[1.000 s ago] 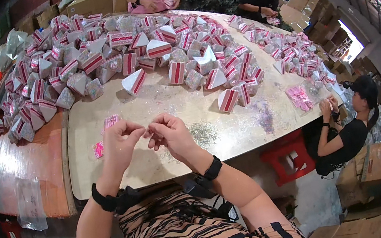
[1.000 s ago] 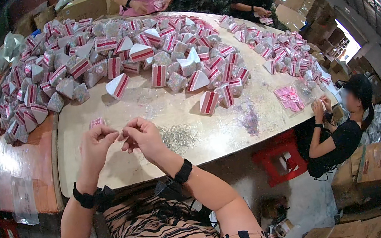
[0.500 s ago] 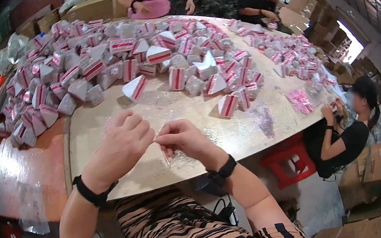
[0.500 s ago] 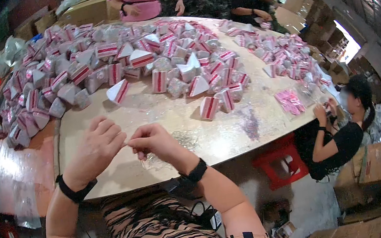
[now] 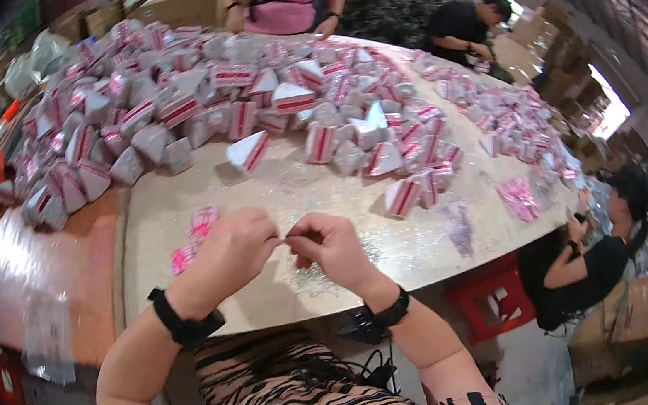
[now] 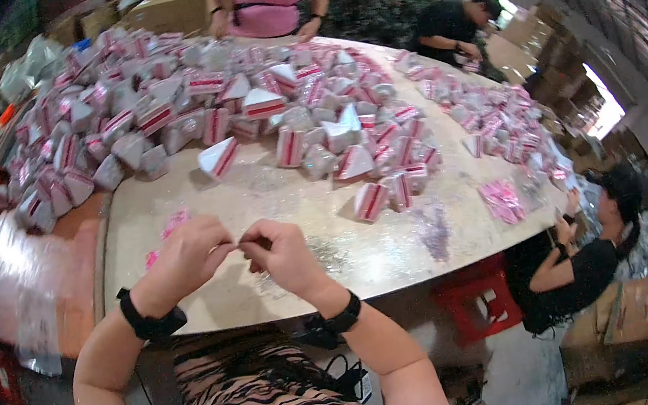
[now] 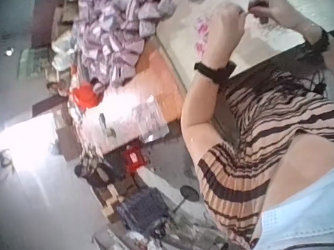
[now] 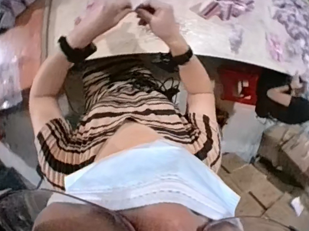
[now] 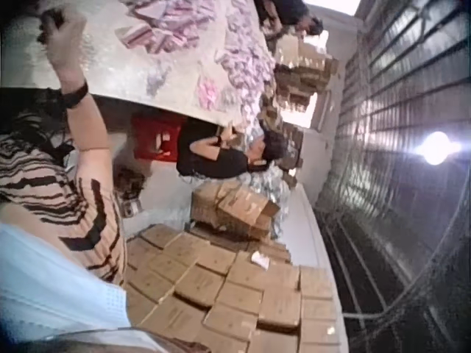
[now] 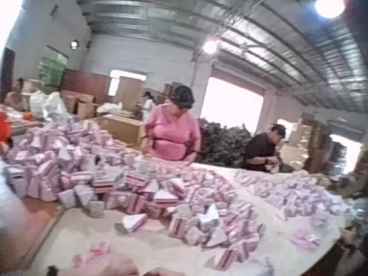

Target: The person is packaging small, pyramid-shaped items by inserting pink labels into the clear plastic wrappers. They pick up a wrapped item, slide a label into the opening, and place the finished product on the table. The task is performed repeatedly by hand in a workshop setting.

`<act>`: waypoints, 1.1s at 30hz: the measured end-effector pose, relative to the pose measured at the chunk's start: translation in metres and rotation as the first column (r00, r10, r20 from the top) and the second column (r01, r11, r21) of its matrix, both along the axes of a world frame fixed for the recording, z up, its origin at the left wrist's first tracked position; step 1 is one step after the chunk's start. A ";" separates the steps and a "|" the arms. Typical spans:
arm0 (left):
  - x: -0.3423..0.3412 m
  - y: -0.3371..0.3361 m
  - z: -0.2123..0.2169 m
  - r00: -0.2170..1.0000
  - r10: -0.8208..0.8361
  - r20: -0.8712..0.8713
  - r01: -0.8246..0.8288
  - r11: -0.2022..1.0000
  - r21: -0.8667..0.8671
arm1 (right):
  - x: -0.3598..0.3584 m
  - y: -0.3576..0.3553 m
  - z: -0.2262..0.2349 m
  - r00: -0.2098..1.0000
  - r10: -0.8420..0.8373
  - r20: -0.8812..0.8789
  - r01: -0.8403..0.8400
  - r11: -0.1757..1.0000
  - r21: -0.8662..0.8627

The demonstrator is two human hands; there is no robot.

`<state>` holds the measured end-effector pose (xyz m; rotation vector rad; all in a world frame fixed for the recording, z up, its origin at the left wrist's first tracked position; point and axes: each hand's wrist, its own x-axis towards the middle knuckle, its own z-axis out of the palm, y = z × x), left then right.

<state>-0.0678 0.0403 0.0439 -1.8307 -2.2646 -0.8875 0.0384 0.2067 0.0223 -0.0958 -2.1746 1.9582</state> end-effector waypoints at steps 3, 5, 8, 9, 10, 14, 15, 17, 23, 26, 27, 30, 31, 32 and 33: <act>-0.002 0.006 0.012 0.964 -0.072 -0.256 0.071 0.997 -0.014 | -0.003 0.008 -0.005 0.999 0.029 0.041 -0.021 0.984 -0.178; -0.002 0.010 0.014 0.966 -0.092 -0.242 0.100 0.995 0.020 | -0.004 0.011 -0.007 0.999 -0.023 0.037 0.030 0.982 -0.185; 0.001 0.007 0.013 0.990 -0.074 -0.121 0.082 0.995 0.061 | -0.003 0.009 -0.006 0.998 -0.056 0.011 0.058 0.980 -0.189; 0.002 0.005 0.015 0.989 -0.067 -0.130 0.074 0.996 0.052 | -0.003 0.008 -0.009 0.998 -0.058 0.006 0.058 0.979 -0.195; 0.003 0.004 0.015 0.988 -0.061 -0.139 0.067 0.997 0.043 | -0.004 0.007 -0.011 0.998 -0.060 0.001 0.059 0.978 -0.201; 0.003 -0.002 0.009 0.979 -0.013 -0.205 0.015 1.000 0.010 | -0.007 0.003 -0.014 1.000 -0.008 0.013 0.011 0.955 -0.297; 0.005 -0.004 0.010 0.979 -0.004 -0.204 0.008 1.000 0.023 | -0.006 0.000 -0.012 1.000 -0.016 0.014 0.019 0.955 -0.297; 0.008 -0.008 0.013 0.986 0.007 -0.168 0.003 0.998 0.055 | -0.007 -0.002 -0.012 1.000 -0.020 0.012 0.023 0.957 -0.290; 0.014 -0.015 0.010 0.995 0.034 -0.094 -0.029 0.998 0.055 | -0.007 -0.008 -0.019 1.000 0.001 0.026 0.008 0.948 -0.317; 0.016 -0.017 0.012 0.989 0.026 -0.146 -0.026 1.000 0.002 | -0.007 -0.010 -0.019 0.999 0.024 0.040 -0.010 0.947 -0.322; 0.017 -0.017 0.012 0.985 0.021 -0.174 -0.028 0.999 -0.033 | -0.007 -0.010 -0.020 0.999 0.029 0.045 -0.013 0.942 -0.335; 0.018 -0.018 0.010 0.970 0.007 -0.242 -0.029 0.996 -0.089 | -0.005 -0.012 -0.016 0.998 0.026 0.061 -0.003 0.935 -0.355; 0.018 -0.018 0.009 0.965 0.003 -0.263 -0.030 0.995 -0.100 | -0.005 -0.012 -0.015 0.998 0.023 0.067 0.003 0.933 -0.359; 0.017 -0.017 0.006 0.981 0.005 -0.193 -0.015 0.999 -0.048 | -0.005 -0.011 -0.014 0.998 0.032 0.059 -0.009 0.934 -0.358; 0.015 -0.016 0.002 0.993 0.002 -0.122 -0.002 1.000 0.004 | -0.004 -0.010 -0.014 0.998 0.041 0.051 -0.020 0.934 -0.357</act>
